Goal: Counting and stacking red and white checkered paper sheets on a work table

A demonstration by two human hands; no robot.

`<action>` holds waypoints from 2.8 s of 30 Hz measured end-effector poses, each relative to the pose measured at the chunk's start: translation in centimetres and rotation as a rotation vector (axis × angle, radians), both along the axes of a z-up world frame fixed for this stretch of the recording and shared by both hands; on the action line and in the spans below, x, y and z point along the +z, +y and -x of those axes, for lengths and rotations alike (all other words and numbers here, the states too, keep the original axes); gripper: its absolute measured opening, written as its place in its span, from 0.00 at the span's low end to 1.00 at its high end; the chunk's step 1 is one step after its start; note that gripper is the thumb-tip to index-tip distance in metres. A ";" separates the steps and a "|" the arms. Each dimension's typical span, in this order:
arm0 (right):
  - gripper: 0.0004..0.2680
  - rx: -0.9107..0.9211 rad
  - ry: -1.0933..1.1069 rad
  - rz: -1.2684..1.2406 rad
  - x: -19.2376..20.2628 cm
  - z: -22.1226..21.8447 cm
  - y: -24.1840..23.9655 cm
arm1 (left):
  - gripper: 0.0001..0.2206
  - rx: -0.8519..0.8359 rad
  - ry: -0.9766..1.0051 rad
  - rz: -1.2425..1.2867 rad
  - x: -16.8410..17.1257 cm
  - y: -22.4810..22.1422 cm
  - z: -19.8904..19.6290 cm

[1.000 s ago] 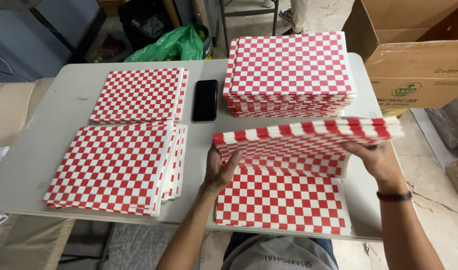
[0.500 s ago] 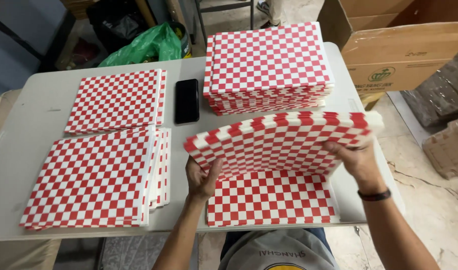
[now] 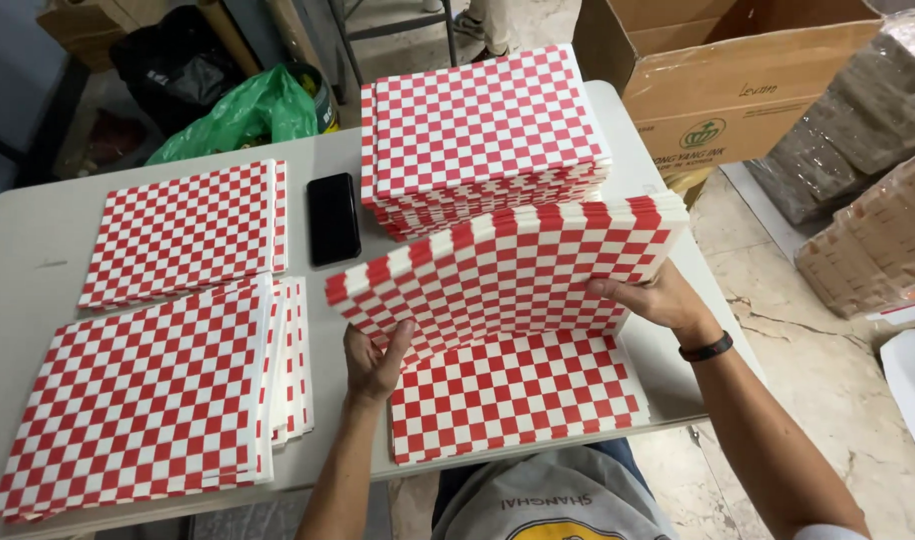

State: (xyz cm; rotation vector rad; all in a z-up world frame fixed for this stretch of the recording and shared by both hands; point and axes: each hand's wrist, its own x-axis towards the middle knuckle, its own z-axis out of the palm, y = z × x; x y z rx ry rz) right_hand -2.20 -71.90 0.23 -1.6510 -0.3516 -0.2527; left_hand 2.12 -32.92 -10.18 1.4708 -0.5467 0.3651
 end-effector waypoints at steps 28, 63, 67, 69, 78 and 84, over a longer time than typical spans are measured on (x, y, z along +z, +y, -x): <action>0.30 0.020 -0.272 1.107 -0.6 9.4 1.2 | 0.14 -0.153 1.260 -0.160 12.1 -2.6 4.6; 0.22 -0.192 0.216 0.741 2.2 5.4 4.1 | 0.21 -0.049 0.853 -0.396 13.5 -2.0 6.9; 0.29 -0.158 0.045 0.865 1.6 6.0 4.0 | 0.18 -0.026 1.033 -0.196 12.8 -2.5 6.0; 0.16 -0.204 0.314 0.731 2.2 3.6 3.7 | 0.19 -0.038 0.835 -0.430 11.8 -2.7 6.9; 0.09 -0.196 0.267 0.896 2.9 3.6 4.7 | 0.24 -0.091 0.850 -0.506 13.7 -2.8 5.1; 0.11 -0.198 0.226 0.838 2.8 2.1 4.5 | 0.19 -0.058 0.768 -0.448 13.4 -2.9 6.6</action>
